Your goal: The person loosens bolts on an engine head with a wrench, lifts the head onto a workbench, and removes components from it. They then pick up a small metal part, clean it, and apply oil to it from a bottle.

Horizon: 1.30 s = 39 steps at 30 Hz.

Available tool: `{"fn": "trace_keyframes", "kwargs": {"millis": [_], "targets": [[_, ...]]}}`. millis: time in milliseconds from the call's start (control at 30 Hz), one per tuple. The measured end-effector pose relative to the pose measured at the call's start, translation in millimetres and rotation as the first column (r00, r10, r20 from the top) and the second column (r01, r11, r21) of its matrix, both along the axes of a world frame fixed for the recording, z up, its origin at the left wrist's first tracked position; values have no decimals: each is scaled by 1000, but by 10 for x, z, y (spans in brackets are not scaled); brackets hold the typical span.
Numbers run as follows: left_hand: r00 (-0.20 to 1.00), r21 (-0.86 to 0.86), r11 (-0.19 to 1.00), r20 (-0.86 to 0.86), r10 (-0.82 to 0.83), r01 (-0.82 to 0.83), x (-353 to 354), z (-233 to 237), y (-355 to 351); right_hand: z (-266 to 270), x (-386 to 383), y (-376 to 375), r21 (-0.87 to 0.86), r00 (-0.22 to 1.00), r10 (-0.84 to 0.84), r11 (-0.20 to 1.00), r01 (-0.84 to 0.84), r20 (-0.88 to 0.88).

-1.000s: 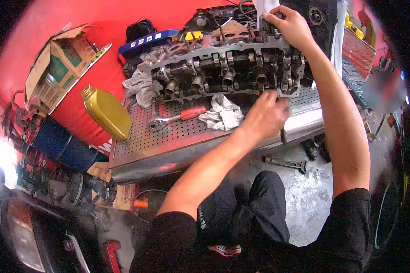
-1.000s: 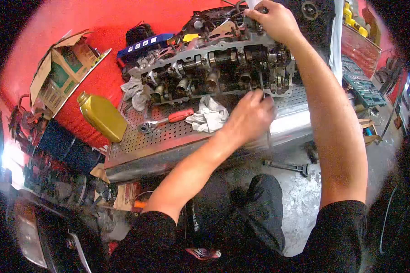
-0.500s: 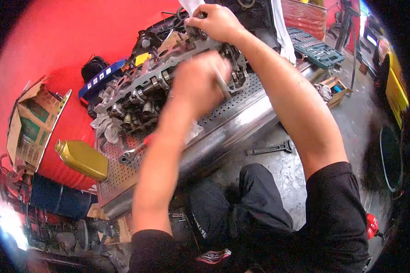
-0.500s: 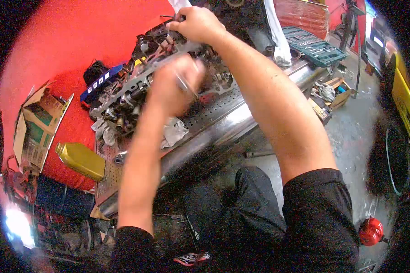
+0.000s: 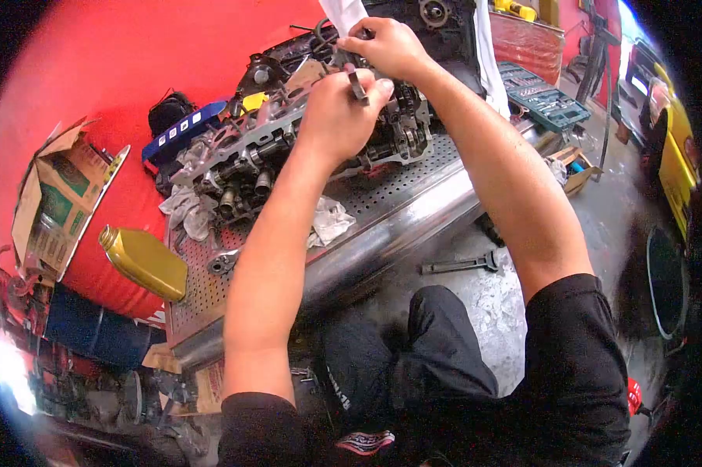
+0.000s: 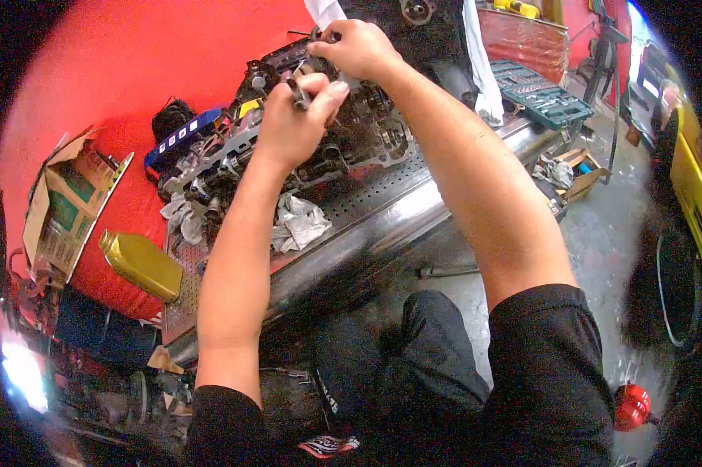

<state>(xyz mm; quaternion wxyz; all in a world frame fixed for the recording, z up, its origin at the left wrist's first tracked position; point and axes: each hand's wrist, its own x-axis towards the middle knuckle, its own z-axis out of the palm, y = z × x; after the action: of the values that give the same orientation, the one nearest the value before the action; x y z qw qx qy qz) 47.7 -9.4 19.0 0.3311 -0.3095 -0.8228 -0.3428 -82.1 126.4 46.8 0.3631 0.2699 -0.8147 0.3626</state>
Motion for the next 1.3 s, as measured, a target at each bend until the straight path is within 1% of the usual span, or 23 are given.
{"fn": "trace_keyframes", "kwargs": {"millis": [100,133,167,200,233,300,433,500,600,633,700,767,833,900,933,967,1000,1033,1100,1133,1167,1200,1300], "targets": [[995,10,998,-78,63,-63,47,-247,103,0,-33,7,12,1000,16,1000,-16,10],[917,-125,988,-397,37,-94,33,-513,148,-2,0,-17,-26,1000,2,1000,-2,23],[843,-332,882,-524,121,-334,72,-802,191,7,-16,-37,-31,1000,15,999,-14,22],[813,-397,835,-573,99,-381,34,-1117,180,-13,-49,-39,-37,1000,21,999,-20,23],[851,-456,837,-524,24,-304,61,-1277,119,-32,-71,-29,-35,999,26,999,-25,25],[856,-399,906,-509,-95,-137,231,-1306,101,-6,-27,-42,-7,999,-48,999,48,16],[908,-195,980,-414,-59,-25,232,-682,122,-20,-53,-19,-13,1000,-17,1000,17,-14],[975,-88,996,-218,-42,23,251,-388,95,-20,-67,-45,-13,1000,-4,1000,3,-17],[998,-71,997,-52,-46,43,184,-112,42,-48,-61,-34,-16,1000,-2,1000,1,-9],[998,-58,997,51,-41,44,181,-66,-9,-32,-40,-25,-11,1000,-2,1000,2,4],[975,161,979,161,-154,128,139,-83,-96,-7,-35,-25,-19,1000,7,1000,-7,8],[973,172,970,124,-195,173,122,-77,-144,-23,-53,-33,-41,1000,27,999,-27,-2],[990,54,991,62,-125,122,-51,-150,-136,2,-57,-16,3,999,-21,1000,21,43],[996,-21,997,55,-77,78,-46,-159,-136,-24,-167,-25,7,1000,-24,1000,24,20],[991,17,991,20,-134,133,-13,-221,-95,79,159,33,-49,995,37,998,-33,90],[961,-94,988,-238,-143,123,-58,-417,-69,101,179,26,-109,962,118,990,-93,246],[863,-191,981,-499,-75,-25,-117,-687,8,31,-8,34,1,988,97,995,-98,120],[791,-382,822,-599,127,-422,25,-902,113,-13,-162,64,40,995,98,994,-100,36],[768,-350,882,-640,21,-315,53,-1247,92,-39,-370,42,-6,993,113,994,-114,-17],[820,-340,900,-572,31,-271,217,-1311,98,-45,-356,25,10,989,148,989,-148,-10],[860,-335,918,-510,13,-213,294,-1282,110,5,-315,31,12,987,163,987,-163,-17],[836,-243,955,-549,8,-168,283,-1241,177,-8,-298,67,-27,980,190,982,-189,56],[900,-90,990,-431,58,-106,214,-744,90,-9,-301,36,-66,976,189,981,-182,113]]}}
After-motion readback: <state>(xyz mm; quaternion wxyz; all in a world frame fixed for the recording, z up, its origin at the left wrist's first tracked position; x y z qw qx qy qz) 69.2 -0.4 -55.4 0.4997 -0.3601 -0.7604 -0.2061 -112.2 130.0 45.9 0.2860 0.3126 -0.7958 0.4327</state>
